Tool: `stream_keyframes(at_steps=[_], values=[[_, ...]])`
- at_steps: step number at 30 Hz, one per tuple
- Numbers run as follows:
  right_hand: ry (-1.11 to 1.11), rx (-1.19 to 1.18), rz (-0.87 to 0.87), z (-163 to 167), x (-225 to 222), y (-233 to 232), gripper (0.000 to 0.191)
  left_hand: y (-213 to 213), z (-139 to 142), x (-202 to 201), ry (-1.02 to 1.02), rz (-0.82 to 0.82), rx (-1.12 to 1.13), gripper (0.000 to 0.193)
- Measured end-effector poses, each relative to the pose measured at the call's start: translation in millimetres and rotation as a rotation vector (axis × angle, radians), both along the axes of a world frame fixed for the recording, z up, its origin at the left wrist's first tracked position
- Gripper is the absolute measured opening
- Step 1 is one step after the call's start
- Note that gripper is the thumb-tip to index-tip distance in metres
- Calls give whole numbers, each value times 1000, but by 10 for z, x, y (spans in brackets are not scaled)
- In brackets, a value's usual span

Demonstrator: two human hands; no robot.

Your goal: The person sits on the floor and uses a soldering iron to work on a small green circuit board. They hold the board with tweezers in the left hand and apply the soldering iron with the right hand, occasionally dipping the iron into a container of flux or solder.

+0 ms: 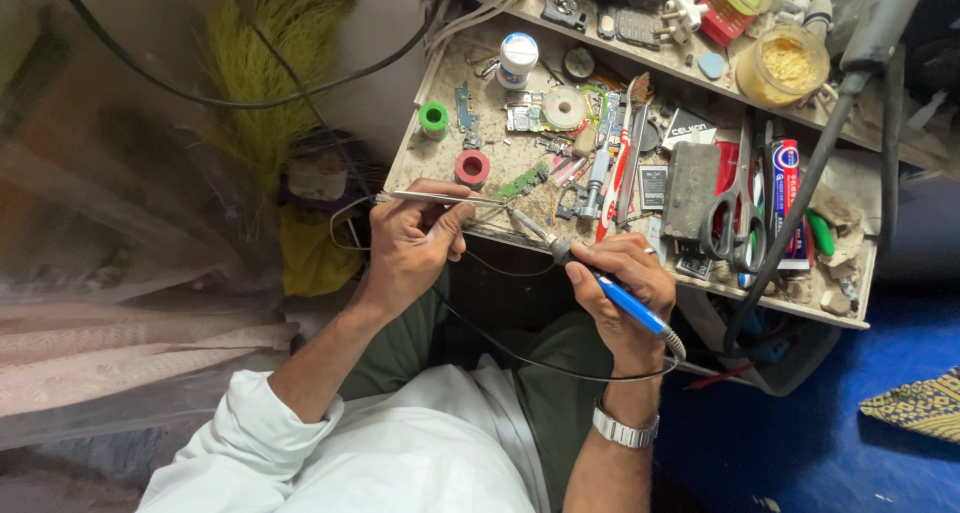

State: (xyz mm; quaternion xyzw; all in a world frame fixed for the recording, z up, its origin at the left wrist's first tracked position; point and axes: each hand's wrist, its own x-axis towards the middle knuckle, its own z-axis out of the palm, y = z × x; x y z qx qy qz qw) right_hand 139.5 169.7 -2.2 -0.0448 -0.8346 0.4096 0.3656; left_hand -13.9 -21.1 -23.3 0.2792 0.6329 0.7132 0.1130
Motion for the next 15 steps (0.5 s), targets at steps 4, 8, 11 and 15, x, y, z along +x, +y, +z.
stream_keyframes(at_steps=[4,8,11,15], values=[[-3,23,3,-7,15,4,20,-11,-10,-6,-23,-17,3,14],[-7,25,10,-20,18,11,21,-16,-20,-12,-40,-15,20,14],[-12,26,11,-29,17,16,21,-18,-25,-18,-36,-19,33,14],[-12,24,14,-33,15,23,21,-16,-23,-29,-31,-23,28,13]])
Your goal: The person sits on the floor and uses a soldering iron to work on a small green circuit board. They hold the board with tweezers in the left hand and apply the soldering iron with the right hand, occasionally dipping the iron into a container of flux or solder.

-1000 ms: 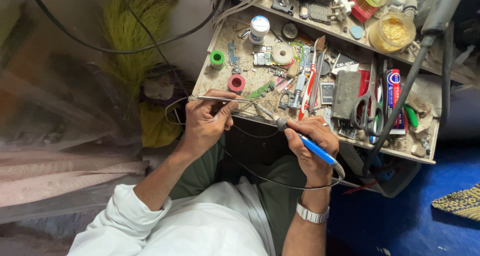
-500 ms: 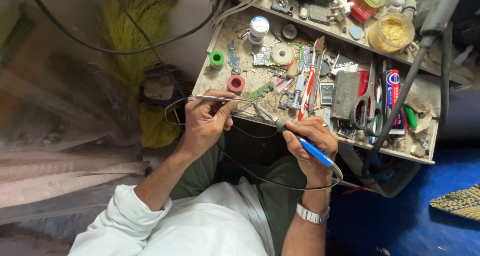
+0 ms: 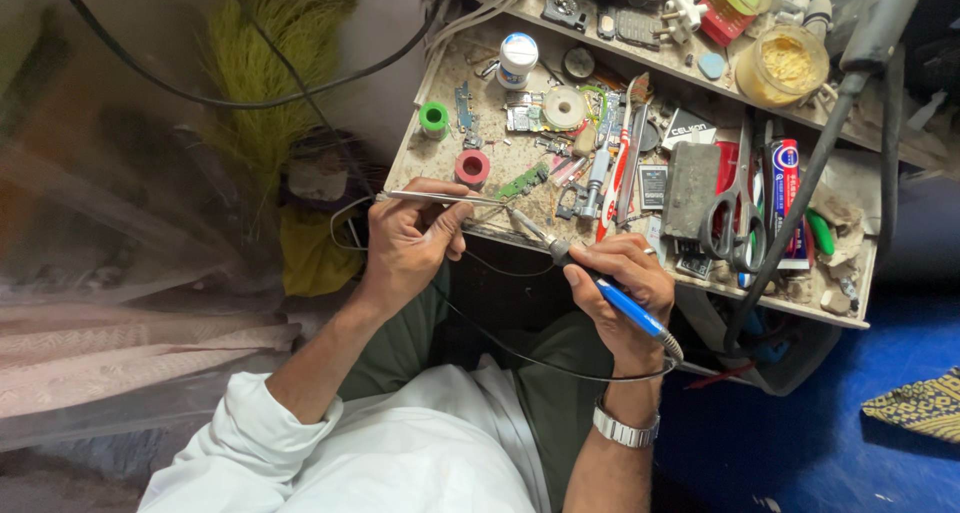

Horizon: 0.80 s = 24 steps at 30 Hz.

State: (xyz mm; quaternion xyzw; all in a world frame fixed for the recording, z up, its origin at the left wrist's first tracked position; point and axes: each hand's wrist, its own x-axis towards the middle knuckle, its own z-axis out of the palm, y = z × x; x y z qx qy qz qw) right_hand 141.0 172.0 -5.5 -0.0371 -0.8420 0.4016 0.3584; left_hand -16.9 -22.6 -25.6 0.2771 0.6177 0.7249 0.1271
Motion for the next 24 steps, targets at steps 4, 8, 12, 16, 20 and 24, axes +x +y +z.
stream_keyframes(at_steps=[4,8,12,16,20,24], values=[[0,-20,-2,2,-1,-11,21,-2,4,1,-10,7,3,13],[0,-13,-13,11,0,-23,20,1,3,-6,-17,9,-4,13],[8,-8,-14,16,-10,-24,20,5,-1,-20,-46,5,-3,13],[7,-24,-19,19,-7,-32,19,2,-7,-30,-71,1,-12,14],[17,-18,-16,25,-13,-32,19,9,24,-32,-107,-14,18,14],[18,-22,-19,21,-20,-33,19,-38,182,-76,-202,-15,-9,13]])
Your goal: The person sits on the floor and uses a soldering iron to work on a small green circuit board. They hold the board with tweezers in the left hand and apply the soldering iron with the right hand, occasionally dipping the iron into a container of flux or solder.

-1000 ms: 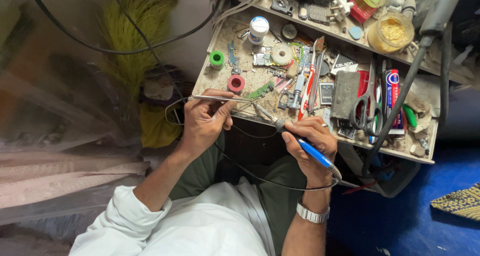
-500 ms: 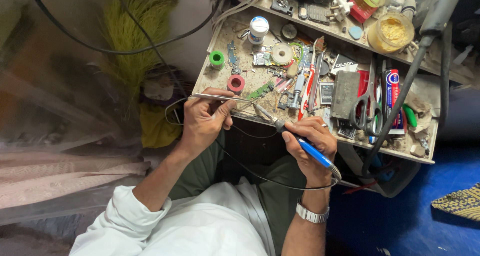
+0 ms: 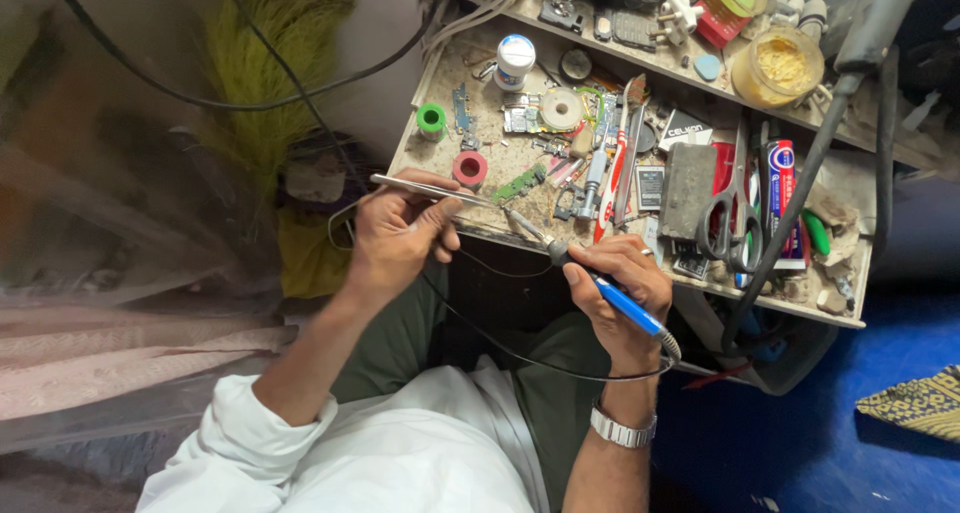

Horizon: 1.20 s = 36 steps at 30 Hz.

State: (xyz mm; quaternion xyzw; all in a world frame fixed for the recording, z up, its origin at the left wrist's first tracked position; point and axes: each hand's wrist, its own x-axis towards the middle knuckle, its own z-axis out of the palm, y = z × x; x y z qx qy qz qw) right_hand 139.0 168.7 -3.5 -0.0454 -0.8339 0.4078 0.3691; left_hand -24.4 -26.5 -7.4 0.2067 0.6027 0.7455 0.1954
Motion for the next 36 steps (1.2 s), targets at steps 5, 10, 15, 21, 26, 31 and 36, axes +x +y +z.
stream_keyframes(at_steps=[5,10,15,21,26,31,36], values=[[-15,14,-5,8,18,13,19,-108,347,-317,677,-161,-114,20],[-11,38,-31,15,-2,-9,18,90,486,-649,1036,-301,-86,27],[-4,37,-13,4,-5,1,19,96,359,-594,1088,-238,-81,34],[-14,60,-21,18,1,0,19,95,226,-599,1053,-244,-71,41],[-3,17,-11,21,4,-14,19,104,215,-659,974,-317,-80,41],[-10,48,-18,20,-5,-8,19,93,222,-684,1004,-354,-125,40],[-6,47,-18,19,5,-4,18,127,194,-671,935,-327,-98,38]])
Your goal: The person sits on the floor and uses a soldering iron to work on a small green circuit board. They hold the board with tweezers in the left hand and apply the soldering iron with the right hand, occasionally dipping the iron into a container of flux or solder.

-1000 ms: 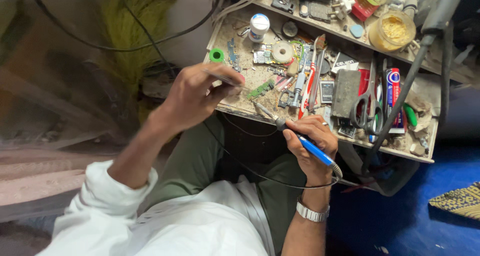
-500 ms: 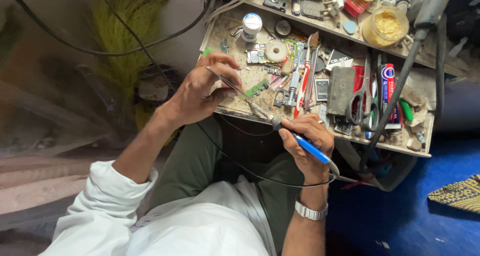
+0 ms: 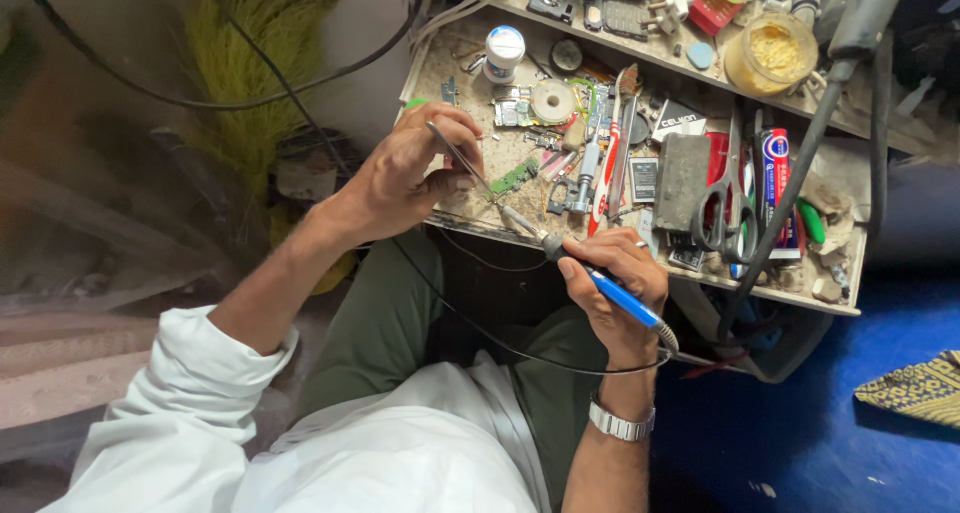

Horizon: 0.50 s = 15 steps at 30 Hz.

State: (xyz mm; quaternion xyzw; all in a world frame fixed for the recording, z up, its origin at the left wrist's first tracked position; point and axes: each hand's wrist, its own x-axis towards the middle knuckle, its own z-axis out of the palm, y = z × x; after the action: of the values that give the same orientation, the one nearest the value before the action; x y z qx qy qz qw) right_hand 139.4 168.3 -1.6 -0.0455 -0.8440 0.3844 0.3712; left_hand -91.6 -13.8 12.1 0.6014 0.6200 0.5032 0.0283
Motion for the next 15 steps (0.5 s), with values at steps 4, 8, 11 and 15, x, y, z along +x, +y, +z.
stream_keyframes(at_steps=[4,8,11,15], values=[[-6,-5,-2,-6,-6,2,19,-3,-13,-9,150,42,20,45],[-5,-36,4,-6,-3,-1,19,28,-32,-19,164,70,-27,49],[1,-34,6,-12,-7,-1,19,32,-54,-36,159,61,-39,49],[9,-34,16,-22,-6,12,19,29,-94,-66,140,40,-36,48]])
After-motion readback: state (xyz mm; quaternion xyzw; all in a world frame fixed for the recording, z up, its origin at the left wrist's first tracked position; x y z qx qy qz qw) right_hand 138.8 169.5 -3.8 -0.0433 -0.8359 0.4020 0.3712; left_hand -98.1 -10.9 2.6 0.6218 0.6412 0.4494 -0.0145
